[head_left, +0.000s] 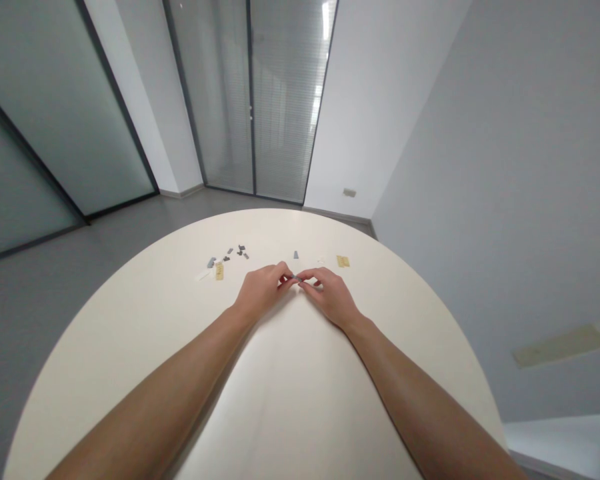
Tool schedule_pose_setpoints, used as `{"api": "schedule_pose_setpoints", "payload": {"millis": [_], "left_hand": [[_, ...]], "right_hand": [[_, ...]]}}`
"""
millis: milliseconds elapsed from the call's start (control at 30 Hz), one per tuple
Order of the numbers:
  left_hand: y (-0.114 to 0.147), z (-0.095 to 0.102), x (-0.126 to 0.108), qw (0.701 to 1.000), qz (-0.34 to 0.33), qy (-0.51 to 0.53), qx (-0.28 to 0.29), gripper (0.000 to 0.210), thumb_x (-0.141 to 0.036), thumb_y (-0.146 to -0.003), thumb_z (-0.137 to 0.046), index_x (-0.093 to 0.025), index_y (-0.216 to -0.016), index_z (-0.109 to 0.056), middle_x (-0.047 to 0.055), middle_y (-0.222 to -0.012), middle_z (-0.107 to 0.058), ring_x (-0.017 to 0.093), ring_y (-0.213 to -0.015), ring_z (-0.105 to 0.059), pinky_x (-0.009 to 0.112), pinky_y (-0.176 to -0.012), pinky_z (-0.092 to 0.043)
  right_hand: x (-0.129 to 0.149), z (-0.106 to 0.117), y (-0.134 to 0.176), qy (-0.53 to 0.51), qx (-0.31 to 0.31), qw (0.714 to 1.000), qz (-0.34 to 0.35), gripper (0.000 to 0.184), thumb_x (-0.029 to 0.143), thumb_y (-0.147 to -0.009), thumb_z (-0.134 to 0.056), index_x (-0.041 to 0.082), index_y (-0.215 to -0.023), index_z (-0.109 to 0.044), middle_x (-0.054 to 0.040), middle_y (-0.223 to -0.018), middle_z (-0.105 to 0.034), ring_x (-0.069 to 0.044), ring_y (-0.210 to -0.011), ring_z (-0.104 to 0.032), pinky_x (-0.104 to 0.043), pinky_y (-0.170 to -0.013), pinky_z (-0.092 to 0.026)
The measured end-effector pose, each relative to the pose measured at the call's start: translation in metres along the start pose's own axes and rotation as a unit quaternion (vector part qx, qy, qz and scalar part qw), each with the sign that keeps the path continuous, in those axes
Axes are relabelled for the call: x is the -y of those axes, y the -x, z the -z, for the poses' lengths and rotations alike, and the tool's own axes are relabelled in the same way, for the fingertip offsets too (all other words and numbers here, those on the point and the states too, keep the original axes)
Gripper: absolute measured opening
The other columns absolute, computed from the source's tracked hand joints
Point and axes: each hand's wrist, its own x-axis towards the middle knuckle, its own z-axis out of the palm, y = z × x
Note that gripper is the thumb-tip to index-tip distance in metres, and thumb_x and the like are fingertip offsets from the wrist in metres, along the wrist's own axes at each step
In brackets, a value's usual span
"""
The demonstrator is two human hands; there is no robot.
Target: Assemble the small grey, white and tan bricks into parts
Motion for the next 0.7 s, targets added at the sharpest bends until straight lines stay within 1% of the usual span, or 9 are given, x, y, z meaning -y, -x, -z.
{"api": "schedule_pose_setpoints", "payload": {"millis": [100,333,467,700], "left_hand": [[-0.0004,-0.0007,0.0001,1.000,0.006,-0.001,0.000,0.021,-0.042,-0.097,-0.055,-0.022,-0.092,-0.062,0.000,-0.086,-0.075,0.016,-0.075,-0.069,0.025,-0.061,-0.042],[-0.0009,-0.0017,0.0019,1.000,0.011,0.003,0.007,0.017,-0.036,-0.099,-0.051,-0.024,-0.097,-0.063,0.000,-0.092,-0.077,0.017,-0.078,-0.070,0.025,-0.063,-0.043],[-0.0006,-0.0013,0.0016,1.000,0.013,0.001,0.018,0.015,-0.033,-0.098,-0.051,-0.025,-0.099,-0.064,0.000,-0.093,-0.077,0.018,-0.080,-0.070,0.026,-0.064,-0.044],[0.0006,-0.0023,0.0021,1.000,0.006,0.010,0.019,0.012,-0.029,-0.096,-0.054,-0.026,-0.101,-0.065,-0.002,-0.096,-0.077,0.017,-0.083,-0.070,0.026,-0.066,-0.045]], "right_hand": [[-0.0011,-0.0001,-0.0005,0.012,-0.007,1.000,-0.008,0.015,0.020,-0.091,-0.064,0.026,-0.104,-0.070,-0.0025,-0.102,-0.073,-0.019,-0.095,-0.066,-0.032,-0.082,-0.054],[-0.0034,0.0001,-0.0007,0.027,-0.014,0.999,-0.015,0.018,0.021,-0.093,-0.062,0.025,-0.109,-0.070,-0.0035,-0.105,-0.073,-0.019,-0.094,-0.067,-0.034,-0.084,-0.054],[-0.0039,-0.0002,-0.0008,0.032,-0.022,0.999,-0.009,0.019,0.021,-0.095,-0.059,0.025,-0.109,-0.070,-0.0037,-0.106,-0.074,-0.020,-0.096,-0.066,-0.035,-0.086,-0.053],[-0.0033,0.0007,-0.0007,0.034,-0.023,0.999,-0.015,0.018,0.021,-0.094,-0.059,0.025,-0.108,-0.070,-0.0040,-0.105,-0.074,-0.020,-0.095,-0.066,-0.035,-0.085,-0.054]]}}
